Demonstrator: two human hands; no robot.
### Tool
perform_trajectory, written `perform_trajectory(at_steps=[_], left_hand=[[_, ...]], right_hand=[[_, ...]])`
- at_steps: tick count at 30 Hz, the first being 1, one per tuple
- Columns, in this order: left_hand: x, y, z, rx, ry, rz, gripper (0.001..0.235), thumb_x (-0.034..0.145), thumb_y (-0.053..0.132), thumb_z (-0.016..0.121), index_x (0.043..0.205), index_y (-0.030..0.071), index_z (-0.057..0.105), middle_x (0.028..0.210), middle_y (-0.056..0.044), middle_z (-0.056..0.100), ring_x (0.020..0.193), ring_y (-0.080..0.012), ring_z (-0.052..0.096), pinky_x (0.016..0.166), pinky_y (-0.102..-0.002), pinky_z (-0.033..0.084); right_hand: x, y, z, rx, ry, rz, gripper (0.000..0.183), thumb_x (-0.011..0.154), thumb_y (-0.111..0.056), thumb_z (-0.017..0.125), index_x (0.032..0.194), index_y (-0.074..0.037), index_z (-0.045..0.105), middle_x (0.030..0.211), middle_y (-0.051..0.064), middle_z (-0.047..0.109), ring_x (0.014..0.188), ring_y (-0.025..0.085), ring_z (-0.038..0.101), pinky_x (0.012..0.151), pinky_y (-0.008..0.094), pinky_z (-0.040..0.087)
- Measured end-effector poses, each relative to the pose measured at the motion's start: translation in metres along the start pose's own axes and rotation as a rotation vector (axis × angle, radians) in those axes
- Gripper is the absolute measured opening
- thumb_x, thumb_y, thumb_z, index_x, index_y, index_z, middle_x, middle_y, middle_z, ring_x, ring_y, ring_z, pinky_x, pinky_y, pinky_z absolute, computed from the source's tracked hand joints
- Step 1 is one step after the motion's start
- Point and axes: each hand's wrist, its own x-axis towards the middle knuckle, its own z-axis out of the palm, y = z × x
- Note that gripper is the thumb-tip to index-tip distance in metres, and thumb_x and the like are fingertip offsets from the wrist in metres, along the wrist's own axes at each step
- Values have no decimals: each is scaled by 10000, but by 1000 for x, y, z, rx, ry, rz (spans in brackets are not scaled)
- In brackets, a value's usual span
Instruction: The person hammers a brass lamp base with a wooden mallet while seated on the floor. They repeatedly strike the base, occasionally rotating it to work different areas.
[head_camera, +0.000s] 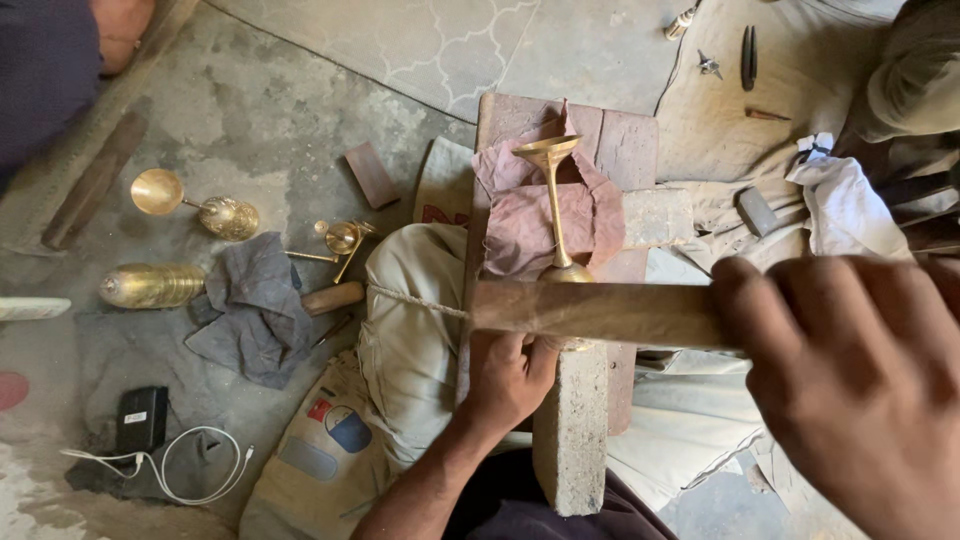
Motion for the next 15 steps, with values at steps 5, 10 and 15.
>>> perform_trajectory(at_steps=[5, 10, 15], left_hand=[[-13, 9, 5, 44, 106, 38, 233, 1008, 49, 651, 1232, 67, 589, 1062, -111, 704, 953, -202, 697, 832, -310, 574], [0, 28, 17, -290, 325, -109, 267, 980, -4, 772, 1137, 42, 561, 1006, -140, 792, 711, -125, 607, 636, -212, 504], [7, 35, 7, -119, 232, 145, 283, 941, -33, 691, 1181, 34, 556, 1078, -156, 701, 954, -251, 699, 785, -321, 572]], right_hand=[[6, -13, -19, -193, -72, -121, 415, 814, -256, 712, 1217, -164, 744, 910, 3, 680, 860, 204, 663, 778, 340, 505], [7, -10, -25, 226, 74, -132, 419, 720, -163, 760, 1137, -122, 747, 962, 49, 708, 857, 255, 647, 758, 431, 489], [-5, -12, -23, 177, 104, -102, 416, 735, -136, 753, 1148, -82, 752, 969, 96, 708, 877, 279, 665, 781, 409, 508]])
